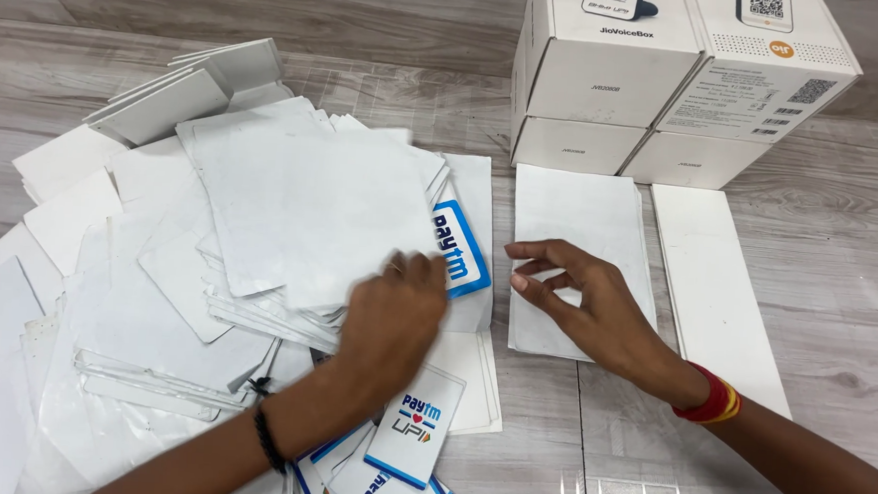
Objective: The person sorts through a pile of white paper sheets and Paytm UPI cards on a tiled floor. They separate the items into neat stacks while JioVoiceBox product boxes remain stacked nearby.
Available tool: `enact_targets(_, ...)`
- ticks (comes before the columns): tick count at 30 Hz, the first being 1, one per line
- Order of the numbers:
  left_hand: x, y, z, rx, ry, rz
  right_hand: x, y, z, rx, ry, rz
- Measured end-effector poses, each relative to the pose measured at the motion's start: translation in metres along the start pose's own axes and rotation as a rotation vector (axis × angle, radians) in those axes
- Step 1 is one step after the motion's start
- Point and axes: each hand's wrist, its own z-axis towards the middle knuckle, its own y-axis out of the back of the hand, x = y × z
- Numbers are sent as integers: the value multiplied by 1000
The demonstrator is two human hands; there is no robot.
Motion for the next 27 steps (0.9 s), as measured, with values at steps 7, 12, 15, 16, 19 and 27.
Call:
enact_targets(7, -56, 7, -24, 44, -383, -19, -23, -8, 10, 20, -166, 534)
enact_targets(12, -77, 11, -29, -107, -553, -104, -30, 0, 4, -71, -194, 368)
enact_targets(15, -84, 11, -24, -99, -609, -94, -32, 9, 0, -119, -251, 327)
enact_targets(16, -84, 11, -22, -90, -625, -83, -33, 13, -2, -136, -279, 313)
enact_targets(19, -84, 9, -16, -30, -660, -11, -40, 30, -10, -202, -293, 305)
enact_targets(27, -77, -15, -2, 56, -663, 66, -70, 64, -31, -316, -312, 283)
